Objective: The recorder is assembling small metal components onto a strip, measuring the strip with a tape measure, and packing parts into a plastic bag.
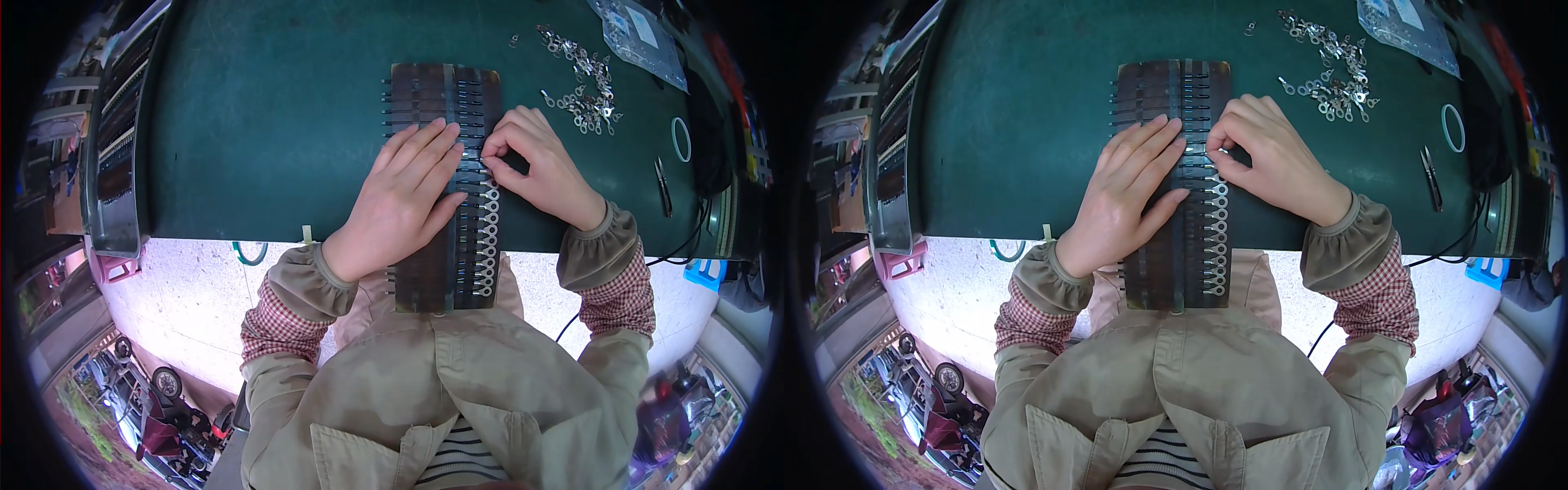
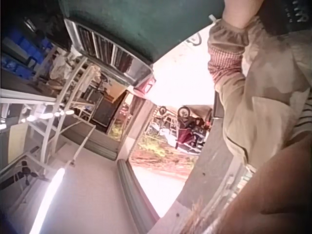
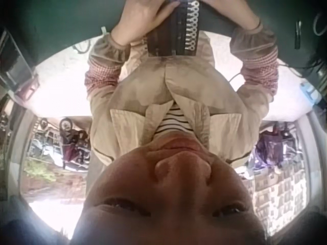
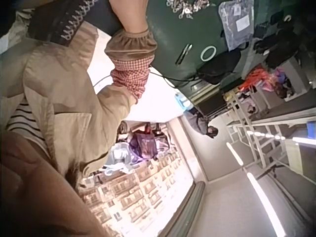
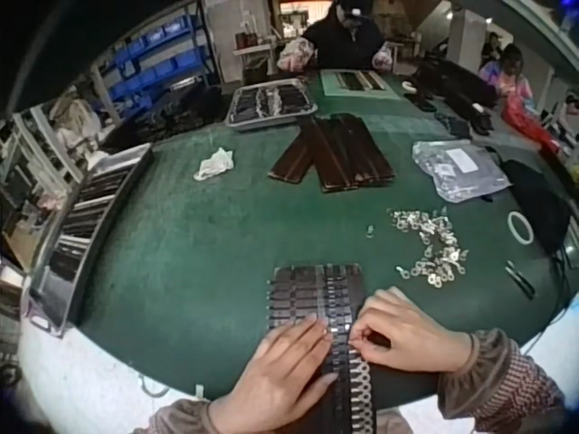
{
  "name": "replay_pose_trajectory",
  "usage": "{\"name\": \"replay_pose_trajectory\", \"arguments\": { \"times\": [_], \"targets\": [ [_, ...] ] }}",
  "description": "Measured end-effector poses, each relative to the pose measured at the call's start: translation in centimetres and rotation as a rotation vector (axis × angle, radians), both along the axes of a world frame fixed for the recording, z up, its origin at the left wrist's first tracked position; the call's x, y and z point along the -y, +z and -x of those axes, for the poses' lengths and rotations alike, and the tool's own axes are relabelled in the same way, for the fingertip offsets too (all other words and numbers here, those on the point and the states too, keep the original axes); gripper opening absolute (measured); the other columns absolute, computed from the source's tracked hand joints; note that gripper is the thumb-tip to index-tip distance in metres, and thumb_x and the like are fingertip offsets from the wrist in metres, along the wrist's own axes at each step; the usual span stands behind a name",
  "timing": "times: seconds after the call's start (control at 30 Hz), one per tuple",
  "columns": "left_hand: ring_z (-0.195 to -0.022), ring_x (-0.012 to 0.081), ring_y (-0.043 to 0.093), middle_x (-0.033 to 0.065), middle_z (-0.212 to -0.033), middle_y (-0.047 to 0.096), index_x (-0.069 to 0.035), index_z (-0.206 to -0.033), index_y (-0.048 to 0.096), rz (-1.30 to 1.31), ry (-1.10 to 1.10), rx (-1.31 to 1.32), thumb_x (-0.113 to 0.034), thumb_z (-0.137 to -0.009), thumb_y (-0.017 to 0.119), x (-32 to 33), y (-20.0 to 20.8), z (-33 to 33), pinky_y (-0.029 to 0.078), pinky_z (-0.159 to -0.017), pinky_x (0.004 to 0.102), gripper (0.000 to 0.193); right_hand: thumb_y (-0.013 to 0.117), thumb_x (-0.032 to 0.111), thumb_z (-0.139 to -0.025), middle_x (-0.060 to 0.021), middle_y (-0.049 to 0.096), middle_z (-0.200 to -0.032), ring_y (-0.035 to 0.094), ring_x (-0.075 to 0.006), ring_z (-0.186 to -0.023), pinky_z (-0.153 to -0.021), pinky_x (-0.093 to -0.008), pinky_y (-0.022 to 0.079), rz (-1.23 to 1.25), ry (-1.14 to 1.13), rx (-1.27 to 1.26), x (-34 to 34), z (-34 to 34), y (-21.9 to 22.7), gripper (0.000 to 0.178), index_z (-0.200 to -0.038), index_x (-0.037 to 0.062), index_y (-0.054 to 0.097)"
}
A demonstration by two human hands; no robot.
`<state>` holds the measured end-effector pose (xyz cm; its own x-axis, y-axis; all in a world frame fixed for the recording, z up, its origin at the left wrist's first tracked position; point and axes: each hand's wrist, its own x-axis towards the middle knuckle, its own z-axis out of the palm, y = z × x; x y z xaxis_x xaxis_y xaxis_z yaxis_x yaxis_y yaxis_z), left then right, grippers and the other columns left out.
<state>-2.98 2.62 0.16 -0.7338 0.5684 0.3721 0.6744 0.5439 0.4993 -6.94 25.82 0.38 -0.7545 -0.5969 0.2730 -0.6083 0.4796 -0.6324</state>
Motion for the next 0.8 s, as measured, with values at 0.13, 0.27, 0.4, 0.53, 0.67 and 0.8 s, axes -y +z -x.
{"name": "replay_pose_trajectory", "arguments": {
  "times": [0.13, 0.27, 0.4, 0.53, 0.67, 0.8],
  "targets": [
    [-0.133, 0.0362, 0.047, 0.0197, -0.139, 0.053, 0.005, -0.129, 0.057, -0.004, 0.002, 0.015, -0.014, -0.083, 0.072, 0.0, 0.1, -0.2, 0.036, -0.11, 0.0509, 0.052, 0.072, 0.002, -0.079, -0.0043, 0.052, -0.081, 0.051, -0.0217, -0.08, -0.075, -0.033, 0.039, 0.009, -0.015, -0.019, 0.0, -0.3, 0.1, 0.015, -0.086, 0.0054, 0.058],
    [-0.134, 0.0364, 0.046, 0.02, -0.14, 0.052, 0.004, -0.13, 0.057, 0.004, -0.003, 0.022, -0.015, -0.083, 0.073, 0.1, -0.1, -0.2, 0.036, -0.11, 0.0508, 0.053, 0.072, 0.002, -0.08, -0.0051, 0.055, -0.083, 0.053, -0.0225, -0.081, -0.074, -0.0329, 0.04, 0.02, -0.039, -0.024, 0.0, -0.7, -0.4, 0.013, -0.088, 0.0043, 0.062],
    [-0.134, 0.0371, 0.045, 0.0202, -0.141, 0.05, 0.002, -0.131, 0.057, 0.006, -0.014, 0.035, -0.017, -0.082, 0.074, 0.2, 0.1, -0.3, 0.035, -0.11, 0.0507, 0.055, 0.069, -0.002, -0.079, -0.0069, 0.059, -0.09, 0.056, -0.0248, -0.085, -0.074, -0.0337, 0.044, 0.065, -0.065, -0.052, -0.9, -1.4, -0.5, 0.016, -0.095, 0.0026, 0.067],
    [-0.134, 0.0384, 0.042, 0.02, -0.143, 0.046, -0.003, -0.132, 0.058, 0.034, -0.034, 0.059, -0.022, -0.081, 0.075, 0.1, 0.4, -0.3, 0.033, -0.11, 0.0514, 0.056, 0.066, -0.005, -0.077, -0.0094, 0.06, -0.099, 0.059, -0.0286, -0.09, -0.078, -0.0372, 0.047, 0.022, -0.076, -0.171, -1.6, -2.6, -0.3, 0.023, -0.099, 0.001, 0.067],
    [-0.134, 0.0394, 0.04, 0.0198, -0.144, 0.043, -0.007, -0.133, 0.058, 0.085, -0.043, 0.067, -0.026, -0.081, 0.075, 0.1, 0.5, -0.2, 0.031, -0.111, 0.0523, 0.057, 0.065, -0.008, -0.074, -0.0129, 0.06, -0.106, 0.059, -0.0318, -0.096, -0.082, -0.0385, 0.049, 0.012, -0.065, -0.184, -1.6, -3.2, -0.4, 0.032, -0.104, -0.0009, 0.067],
    [-0.134, 0.0397, 0.039, 0.0198, -0.144, 0.042, -0.008, -0.133, 0.059, 0.108, -0.044, 0.061, -0.028, -0.082, 0.075, 0.1, 0.5, -0.1, 0.031, -0.111, 0.0528, 0.057, 0.066, -0.009, -0.071, -0.0139, 0.059, -0.108, 0.059, -0.0326, -0.099, -0.085, -0.0396, 0.05, 0.007, -0.054, -0.182, -1.6, -3.3, -0.3, 0.036, -0.106, -0.0018, 0.066]
  ]
}}
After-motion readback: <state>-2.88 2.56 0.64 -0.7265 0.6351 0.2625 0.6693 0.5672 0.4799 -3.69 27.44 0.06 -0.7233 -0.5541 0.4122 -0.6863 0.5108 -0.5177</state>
